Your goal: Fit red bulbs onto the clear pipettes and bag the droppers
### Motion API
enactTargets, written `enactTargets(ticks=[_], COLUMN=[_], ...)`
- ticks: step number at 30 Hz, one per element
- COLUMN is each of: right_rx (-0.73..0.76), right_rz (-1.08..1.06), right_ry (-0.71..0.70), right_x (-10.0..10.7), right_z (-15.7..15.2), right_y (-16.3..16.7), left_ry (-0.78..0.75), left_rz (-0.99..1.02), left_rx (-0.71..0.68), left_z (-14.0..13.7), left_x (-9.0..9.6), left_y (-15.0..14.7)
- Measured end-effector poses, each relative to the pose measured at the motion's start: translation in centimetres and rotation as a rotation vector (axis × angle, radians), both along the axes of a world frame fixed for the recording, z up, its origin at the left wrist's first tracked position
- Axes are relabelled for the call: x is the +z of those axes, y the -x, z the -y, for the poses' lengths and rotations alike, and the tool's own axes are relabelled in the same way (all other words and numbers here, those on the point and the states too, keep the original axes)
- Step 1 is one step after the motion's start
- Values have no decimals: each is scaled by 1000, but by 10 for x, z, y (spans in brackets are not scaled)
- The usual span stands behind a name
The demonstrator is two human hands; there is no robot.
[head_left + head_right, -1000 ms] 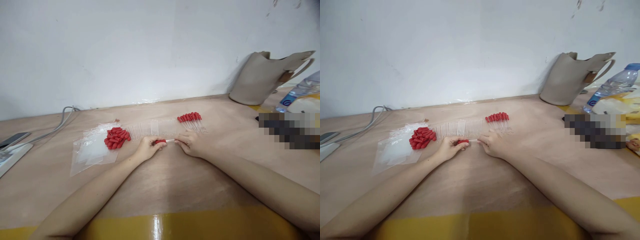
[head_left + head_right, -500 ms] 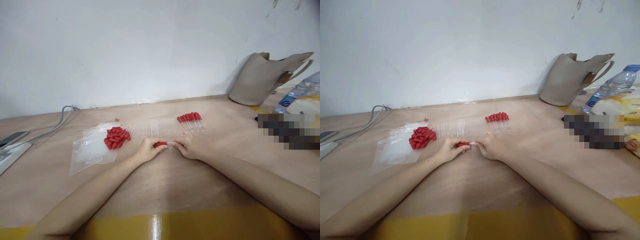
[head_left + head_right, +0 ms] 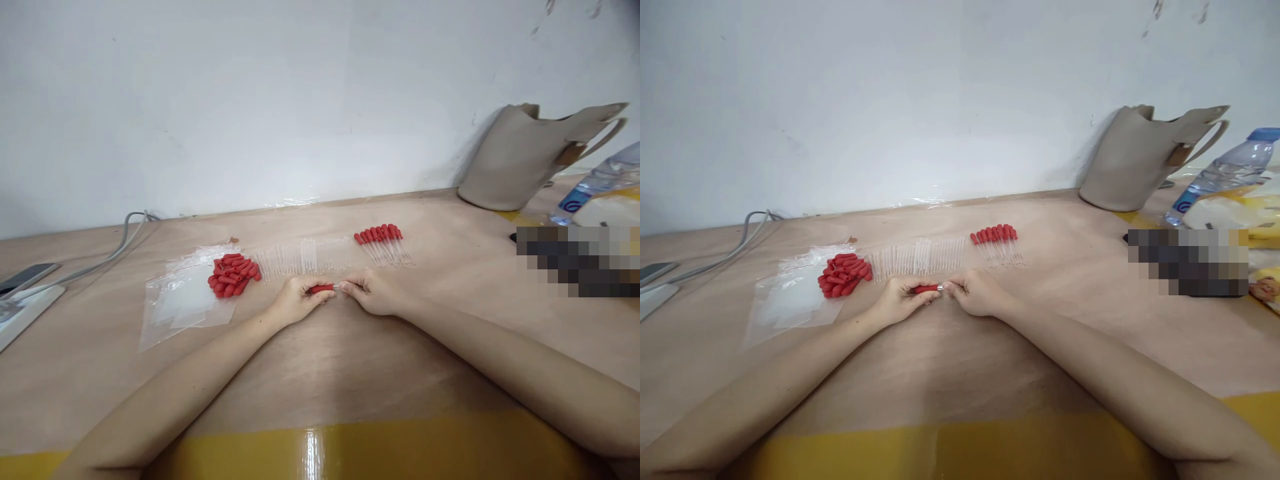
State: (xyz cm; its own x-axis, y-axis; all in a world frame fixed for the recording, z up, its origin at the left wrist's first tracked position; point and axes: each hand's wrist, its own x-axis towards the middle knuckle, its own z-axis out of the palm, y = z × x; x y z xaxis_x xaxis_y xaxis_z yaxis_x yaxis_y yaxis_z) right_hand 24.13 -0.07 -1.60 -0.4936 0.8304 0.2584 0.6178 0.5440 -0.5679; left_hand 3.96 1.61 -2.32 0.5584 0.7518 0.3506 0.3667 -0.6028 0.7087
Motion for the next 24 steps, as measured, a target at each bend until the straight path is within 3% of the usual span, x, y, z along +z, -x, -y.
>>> enactTargets(ticks=[5, 9, 13, 16, 20, 24], right_rx=[20, -62, -293, -497, -761, -859], right_rz=[23, 80, -123, -233, 87, 326], right_ry=[14, -10, 60, 264, 247, 148], right_x=[4, 14, 28, 42, 51, 41], right_z=[-1, 0, -18, -39, -59, -60], right_y=[0, -8, -29, -48, -63, -61], left_ry=[1, -39, -116, -190, -203, -193], left_rz=[-10, 23, -46, -155, -195, -197], left_rx=[42, 132, 154, 92, 76, 66], left_z=[0, -5, -8, -6, -4, -5], left_x=[3, 0, -1, 2, 4, 3], left_y=[-3, -2, -1, -2, -3, -3])
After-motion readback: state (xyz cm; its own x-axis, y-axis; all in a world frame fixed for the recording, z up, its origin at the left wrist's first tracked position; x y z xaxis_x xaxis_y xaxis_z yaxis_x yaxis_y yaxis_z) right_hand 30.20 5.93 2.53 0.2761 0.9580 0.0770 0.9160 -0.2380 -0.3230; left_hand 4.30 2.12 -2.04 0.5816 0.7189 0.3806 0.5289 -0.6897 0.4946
